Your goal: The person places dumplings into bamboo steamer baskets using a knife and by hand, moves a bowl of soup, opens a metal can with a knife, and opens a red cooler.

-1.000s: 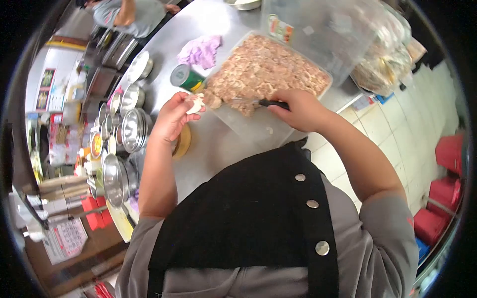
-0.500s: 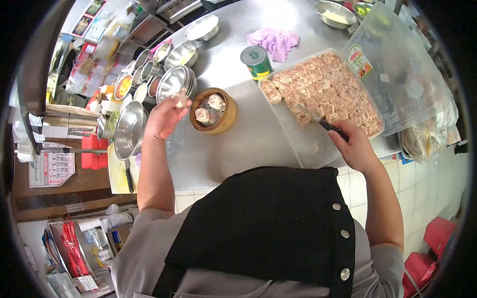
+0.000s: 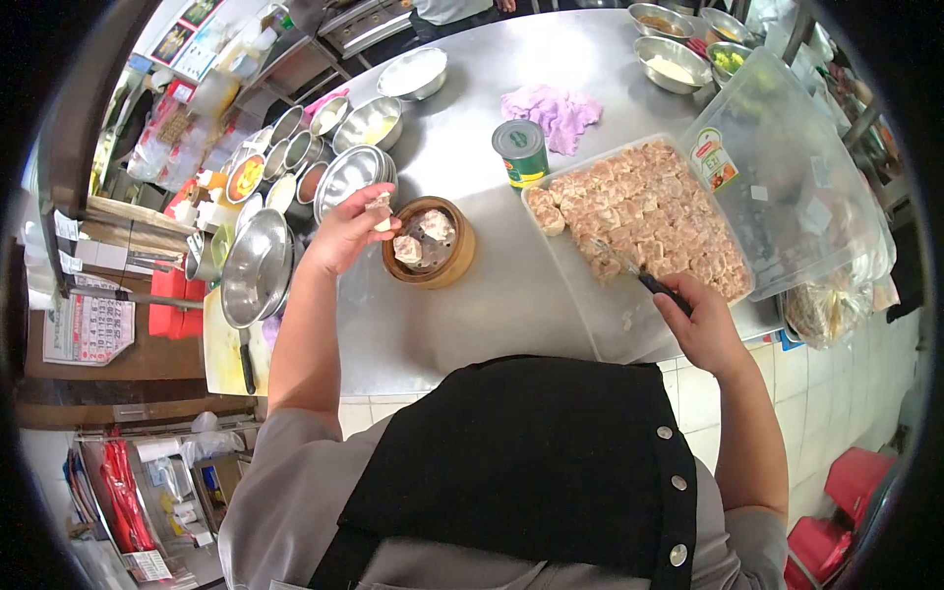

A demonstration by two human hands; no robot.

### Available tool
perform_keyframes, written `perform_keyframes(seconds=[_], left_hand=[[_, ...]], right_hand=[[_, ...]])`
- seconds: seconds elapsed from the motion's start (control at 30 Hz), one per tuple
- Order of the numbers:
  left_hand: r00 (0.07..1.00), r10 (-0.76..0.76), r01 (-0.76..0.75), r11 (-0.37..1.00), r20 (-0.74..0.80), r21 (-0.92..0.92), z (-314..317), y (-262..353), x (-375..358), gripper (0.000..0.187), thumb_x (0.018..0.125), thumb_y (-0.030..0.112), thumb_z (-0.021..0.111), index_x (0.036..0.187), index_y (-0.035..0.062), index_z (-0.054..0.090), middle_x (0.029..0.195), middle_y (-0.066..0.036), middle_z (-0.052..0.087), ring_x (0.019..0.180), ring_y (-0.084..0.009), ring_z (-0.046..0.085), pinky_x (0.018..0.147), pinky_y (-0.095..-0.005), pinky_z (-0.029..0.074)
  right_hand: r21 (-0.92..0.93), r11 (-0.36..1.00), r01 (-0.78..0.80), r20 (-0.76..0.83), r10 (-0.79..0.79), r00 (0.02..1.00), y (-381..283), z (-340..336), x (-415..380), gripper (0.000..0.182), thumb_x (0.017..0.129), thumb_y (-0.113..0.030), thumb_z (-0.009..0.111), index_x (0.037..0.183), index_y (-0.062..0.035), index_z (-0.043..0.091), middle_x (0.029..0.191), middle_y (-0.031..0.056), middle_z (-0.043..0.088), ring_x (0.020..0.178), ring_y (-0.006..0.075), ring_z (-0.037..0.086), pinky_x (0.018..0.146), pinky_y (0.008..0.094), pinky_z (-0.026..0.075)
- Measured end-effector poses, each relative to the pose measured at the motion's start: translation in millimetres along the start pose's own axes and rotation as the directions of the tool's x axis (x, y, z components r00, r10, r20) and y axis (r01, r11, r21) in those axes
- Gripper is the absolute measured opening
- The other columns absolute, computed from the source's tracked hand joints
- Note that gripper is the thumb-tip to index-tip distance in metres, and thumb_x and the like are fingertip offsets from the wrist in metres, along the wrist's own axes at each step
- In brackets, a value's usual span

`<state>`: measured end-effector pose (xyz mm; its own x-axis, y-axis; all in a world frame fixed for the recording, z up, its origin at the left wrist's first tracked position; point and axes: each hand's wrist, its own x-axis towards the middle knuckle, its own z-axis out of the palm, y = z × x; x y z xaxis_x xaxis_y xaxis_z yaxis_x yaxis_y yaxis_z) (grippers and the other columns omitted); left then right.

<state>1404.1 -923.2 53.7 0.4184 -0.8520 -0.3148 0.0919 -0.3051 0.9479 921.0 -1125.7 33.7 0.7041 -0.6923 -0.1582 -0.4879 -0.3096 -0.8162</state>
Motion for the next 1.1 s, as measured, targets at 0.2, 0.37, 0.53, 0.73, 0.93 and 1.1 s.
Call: perform_keyframes(seconds=[0.2, 0.37, 0.53, 0.73, 0.93, 1.1], left_hand=[[0.997, -0.031, 0.05, 0.963, -0.077, 0.265, -0.9, 7.7, 9.0, 0.038, 0.099, 0.026, 0.071, 0.131, 0.0054, 0.065, 0.111, -0.002, 0.07, 0.097, -0.0156, 0.072, 0.079, -0.0275, 0.059], [0.983, 0.179, -0.073, 0.602, -0.045, 0.795, 15.3, 6.6, 15.2, 0.047, 0.09, 0.027, 0.078, 0.131, 0.008, 0.066, 0.099, -0.01, 0.074, 0.096, -0.0196, 0.072, 0.082, -0.034, 0.056], [0.959, 0.281, -0.097, 0.25, 0.023, 0.963, 43.1, 7.5, 16.9, 0.038, 0.085, 0.021, 0.076, 0.121, 0.0084, 0.07, 0.108, -0.017, 0.073, 0.103, -0.0354, 0.069, 0.091, -0.0431, 0.054], [0.954, 0.298, -0.076, 0.107, 0.041, 0.991, 41.9, -11.4, 25.7, 0.03, 0.083, 0.019, 0.076, 0.111, 0.0094, 0.071, 0.107, -0.016, 0.07, 0.103, -0.0377, 0.067, 0.091, -0.0465, 0.054], [0.97, 0.231, -0.099, 0.103, 0.073, 0.99, 39.0, -12.1, 28.8, 0.034, 0.08, 0.019, 0.079, 0.111, 0.0079, 0.071, 0.11, -0.017, 0.068, 0.103, -0.0384, 0.067, 0.09, -0.0465, 0.054], [0.942, 0.332, -0.148, 0.256, 0.057, 0.955, 72.1, 20.6, 2.5, 0.04, 0.082, 0.019, 0.079, 0.119, 0.0066, 0.07, 0.112, -0.018, 0.07, 0.099, -0.0367, 0.069, 0.089, -0.0436, 0.055]], right_hand=[[0.007, 1.0, 0.027, -0.018, -0.027, 0.999, 1.3, 1.8, -2.7, 0.021, 0.099, -0.015, 0.067, 0.112, 0.002, 0.066, 0.094, 0.0115, 0.068, 0.086, 0.0189, 0.063, 0.08, 0.0328, 0.051], [0.04, 0.999, 0.022, -0.013, -0.022, 1.0, 12.0, 4.5, -2.1, 0.022, 0.099, -0.016, 0.067, 0.112, 0.002, 0.066, 0.094, 0.0114, 0.068, 0.086, 0.0195, 0.063, 0.081, 0.0333, 0.051], [0.01, 0.999, 0.033, -0.017, -0.033, 0.999, 6.7, 5.6, -5.5, 0.024, 0.099, -0.016, 0.067, 0.115, 0.0015, 0.066, 0.093, 0.0113, 0.068, 0.086, 0.0194, 0.063, 0.081, 0.0333, 0.051], [0.008, 0.999, 0.036, -0.034, -0.036, 0.999, 4.7, 5.4, -12.9, 0.025, 0.098, -0.016, 0.069, 0.117, 0.0007, 0.066, 0.09, 0.0107, 0.068, 0.082, 0.0175, 0.063, 0.076, 0.0328, 0.051], [-0.057, 0.998, 0.03, -0.002, -0.031, 1.0, -10.4, -0.4, -9.8, 0.026, 0.097, -0.016, 0.07, 0.118, -0.0012, 0.067, 0.088, 0.0121, 0.069, 0.081, 0.0202, 0.065, 0.074, 0.0351, 0.052], [-0.243, 0.969, 0.053, -0.019, -0.059, 0.998, -24.3, 7.0, 10.1, 0.028, 0.097, -0.025, 0.064, 0.114, -0.0037, 0.068, 0.095, 0.0163, 0.073, 0.088, 0.0367, 0.07, 0.08, 0.0459, 0.054]])
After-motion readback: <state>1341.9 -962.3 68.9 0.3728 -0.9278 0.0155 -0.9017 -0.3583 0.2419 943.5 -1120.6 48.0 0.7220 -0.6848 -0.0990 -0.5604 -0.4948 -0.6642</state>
